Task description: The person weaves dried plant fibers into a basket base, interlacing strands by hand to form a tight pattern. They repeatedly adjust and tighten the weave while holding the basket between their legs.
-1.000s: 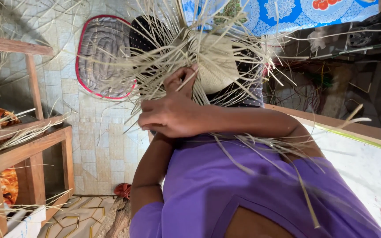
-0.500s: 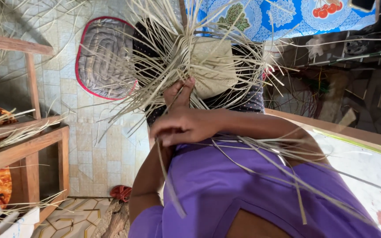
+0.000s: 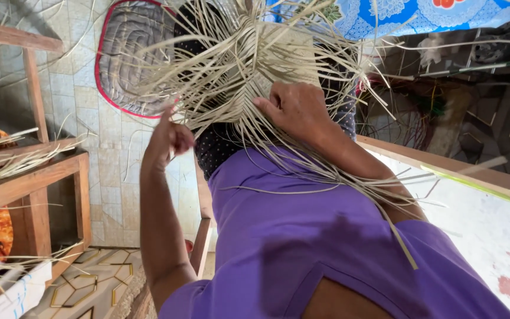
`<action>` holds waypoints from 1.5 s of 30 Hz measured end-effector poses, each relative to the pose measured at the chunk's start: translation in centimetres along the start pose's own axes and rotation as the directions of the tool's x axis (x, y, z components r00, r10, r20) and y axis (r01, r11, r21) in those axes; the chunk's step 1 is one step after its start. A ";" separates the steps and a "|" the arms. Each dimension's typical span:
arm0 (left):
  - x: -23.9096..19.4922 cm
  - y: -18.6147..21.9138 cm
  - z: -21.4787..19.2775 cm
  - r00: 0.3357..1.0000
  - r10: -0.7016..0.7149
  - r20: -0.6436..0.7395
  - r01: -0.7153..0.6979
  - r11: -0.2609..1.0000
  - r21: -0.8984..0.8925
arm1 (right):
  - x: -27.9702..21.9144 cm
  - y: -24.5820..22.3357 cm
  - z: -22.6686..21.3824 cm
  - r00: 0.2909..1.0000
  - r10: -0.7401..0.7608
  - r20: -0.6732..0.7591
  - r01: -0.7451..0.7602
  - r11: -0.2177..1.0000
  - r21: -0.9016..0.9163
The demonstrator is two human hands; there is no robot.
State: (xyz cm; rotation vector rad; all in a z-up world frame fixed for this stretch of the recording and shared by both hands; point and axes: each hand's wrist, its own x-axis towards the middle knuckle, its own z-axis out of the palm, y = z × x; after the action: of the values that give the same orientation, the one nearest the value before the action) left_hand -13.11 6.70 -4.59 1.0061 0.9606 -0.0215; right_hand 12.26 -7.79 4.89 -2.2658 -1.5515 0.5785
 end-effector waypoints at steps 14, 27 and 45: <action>0.4 9.0 11.1 0.638 0.767 0.069 -0.661 0.500 0.560 | -1.6 -1.8 -0.8 0.994 0.010 0.111 -0.041 0.959 0.281; 0.1 8.5 10.4 0.685 0.717 0.128 -0.625 0.488 0.609 | 0.3 -2.6 0.5 0.949 0.239 0.207 -0.297 0.444 0.845; -0.8 7.0 9.6 0.723 0.684 0.099 -0.648 0.622 0.441 | 1.3 -3.5 -1.9 0.952 -0.295 -0.085 0.307 0.902 0.304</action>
State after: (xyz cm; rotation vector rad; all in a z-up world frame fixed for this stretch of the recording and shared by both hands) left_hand -4.16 3.43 2.63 1.7755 0.5972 0.4508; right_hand 10.83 -5.42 8.11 -1.7502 -1.6181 0.6382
